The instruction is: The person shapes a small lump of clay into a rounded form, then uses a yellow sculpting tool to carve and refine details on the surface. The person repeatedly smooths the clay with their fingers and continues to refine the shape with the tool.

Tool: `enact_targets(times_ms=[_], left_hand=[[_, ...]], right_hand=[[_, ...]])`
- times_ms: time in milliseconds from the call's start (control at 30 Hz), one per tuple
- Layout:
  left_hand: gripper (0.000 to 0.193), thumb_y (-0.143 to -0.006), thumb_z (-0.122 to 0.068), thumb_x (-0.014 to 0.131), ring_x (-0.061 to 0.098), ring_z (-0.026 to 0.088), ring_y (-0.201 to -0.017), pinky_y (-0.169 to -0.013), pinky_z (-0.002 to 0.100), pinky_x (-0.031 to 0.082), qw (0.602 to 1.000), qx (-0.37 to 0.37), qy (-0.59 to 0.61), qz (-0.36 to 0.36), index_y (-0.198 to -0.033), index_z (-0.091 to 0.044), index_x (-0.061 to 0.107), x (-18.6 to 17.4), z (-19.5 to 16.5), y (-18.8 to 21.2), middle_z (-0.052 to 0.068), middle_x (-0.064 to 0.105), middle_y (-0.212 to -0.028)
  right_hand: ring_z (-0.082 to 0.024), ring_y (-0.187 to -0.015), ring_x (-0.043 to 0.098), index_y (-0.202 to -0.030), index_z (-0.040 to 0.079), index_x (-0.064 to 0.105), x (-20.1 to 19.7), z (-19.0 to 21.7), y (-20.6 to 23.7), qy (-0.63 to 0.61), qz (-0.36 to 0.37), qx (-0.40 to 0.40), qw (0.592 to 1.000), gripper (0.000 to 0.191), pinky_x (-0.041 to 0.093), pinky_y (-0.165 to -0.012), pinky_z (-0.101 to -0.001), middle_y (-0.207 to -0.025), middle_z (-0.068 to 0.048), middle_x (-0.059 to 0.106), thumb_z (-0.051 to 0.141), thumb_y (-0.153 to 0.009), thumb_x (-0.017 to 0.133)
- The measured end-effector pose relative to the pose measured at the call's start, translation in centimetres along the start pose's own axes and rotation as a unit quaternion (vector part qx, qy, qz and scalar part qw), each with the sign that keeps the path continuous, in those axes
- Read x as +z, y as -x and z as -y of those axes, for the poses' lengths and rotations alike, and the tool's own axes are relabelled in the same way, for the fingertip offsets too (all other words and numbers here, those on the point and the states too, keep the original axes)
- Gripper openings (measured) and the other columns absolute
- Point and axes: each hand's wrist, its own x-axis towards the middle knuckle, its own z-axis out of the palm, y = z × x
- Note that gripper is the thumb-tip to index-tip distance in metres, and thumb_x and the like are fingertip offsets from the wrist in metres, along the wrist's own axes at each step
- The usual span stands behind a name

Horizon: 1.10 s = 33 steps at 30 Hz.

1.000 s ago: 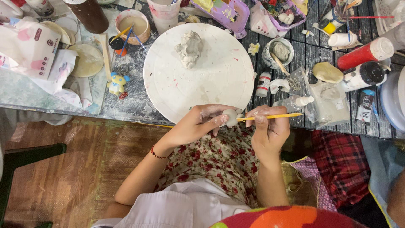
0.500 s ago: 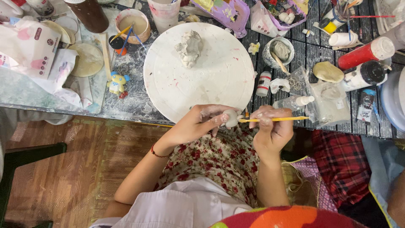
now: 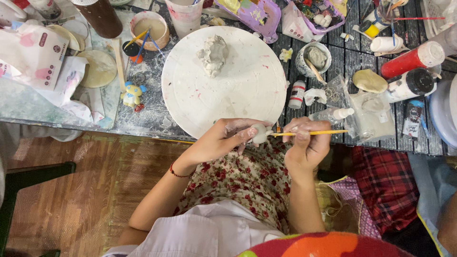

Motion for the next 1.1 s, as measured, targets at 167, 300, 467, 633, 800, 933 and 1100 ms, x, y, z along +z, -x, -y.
enact_targets(times_ms=[167, 300, 467, 633, 800, 933, 1100], left_hand=[[0.035, -0.11, -0.022, 0.052, 0.054, 0.005, -0.072, -0.062, 0.023, 0.052, 1.0, 0.003, 0.008, 0.003, -0.136, -0.004, 0.067, 0.0, 0.1, -0.1, 0.003, 0.07, -0.095], [0.035, -0.11, -0.022, 0.052, 0.058, 0.005, -0.077, -0.062, 0.023, 0.053, 1.0, 0.011, 0.018, 0.002, -0.136, -0.004, 0.067, 0.1, 0.1, -0.1, 0.002, 0.071, -0.098], [0.036, -0.109, -0.023, 0.052, 0.056, 0.005, -0.072, -0.061, 0.023, 0.053, 1.0, 0.001, 0.005, 0.005, -0.136, -0.004, 0.067, 0.0, 0.1, 0.0, 0.002, 0.071, -0.096], [0.036, -0.108, -0.023, 0.053, 0.055, 0.005, -0.071, -0.06, 0.022, 0.052, 1.0, 0.002, -0.003, -0.003, -0.136, -0.004, 0.067, 0.0, 0.2, -0.1, 0.002, 0.072, -0.098], [0.036, -0.109, -0.024, 0.053, 0.055, 0.005, -0.072, -0.06, 0.022, 0.052, 1.0, 0.004, 0.011, 0.001, -0.136, -0.004, 0.067, 0.0, 0.4, -0.1, 0.002, 0.072, -0.097], [0.037, -0.106, -0.023, 0.058, 0.053, 0.005, -0.069, -0.06, 0.022, 0.051, 1.0, -0.007, 0.012, -0.004, -0.137, -0.004, 0.067, 0.0, 0.8, -0.1, 0.001, 0.07, -0.097], [0.043, -0.099, -0.012, 0.068, 0.061, 0.007, -0.073, -0.064, 0.023, 0.051, 0.999, -0.031, 0.04, -0.019, -0.14, -0.003, 0.062, 0.1, 2.3, -0.2, 0.003, 0.07, -0.097]], right_hand=[[-0.014, -0.069, 0.056, -0.111, 0.006, 0.045, 0.1, 0.0, -0.1, -0.005, 0.025, 0.007, 1.0, 0.029, 0.045, -0.057, -0.0245, -0.09, -0.01, 0.058, 0.031, -0.113, 0.059], [-0.013, -0.069, 0.054, -0.112, 0.006, 0.045, 0.1, 0.0, -0.1, -0.002, 0.013, 0.009, 1.0, 0.028, 0.045, -0.058, -0.0239, -0.089, -0.009, 0.058, 0.031, -0.113, 0.059], [-0.014, -0.069, 0.055, -0.111, 0.006, 0.044, 0.4, 0.3, -0.1, -0.009, 0.028, 0.023, 0.999, 0.027, 0.044, -0.059, -0.0243, -0.089, -0.01, 0.058, 0.029, -0.114, 0.058], [-0.013, -0.069, 0.055, -0.111, 0.006, 0.044, 0.7, 0.5, -0.1, 0.013, -0.005, 0.025, 1.0, 0.027, 0.042, -0.056, -0.0228, -0.09, -0.008, 0.055, 0.03, -0.114, 0.057], [-0.013, -0.071, 0.053, -0.11, 0.006, 0.044, 1.0, 0.5, 0.0, 0.008, 0.011, 0.018, 1.0, 0.028, 0.043, -0.058, -0.0242, -0.085, -0.009, 0.055, 0.03, -0.116, 0.056], [-0.01, -0.06, 0.05, -0.108, 0.007, 0.046, 0.8, 0.0, -0.4, 0.026, -0.034, -0.019, 0.999, 0.027, 0.037, -0.049, -0.0203, -0.077, -0.006, 0.055, 0.031, -0.115, 0.055], [-0.008, -0.057, 0.047, -0.111, 0.006, 0.045, 0.4, 0.1, 1.3, 0.0, -0.113, -0.03, 0.993, 0.026, 0.035, -0.046, -0.0188, -0.091, -0.01, 0.061, 0.029, -0.113, 0.057]])
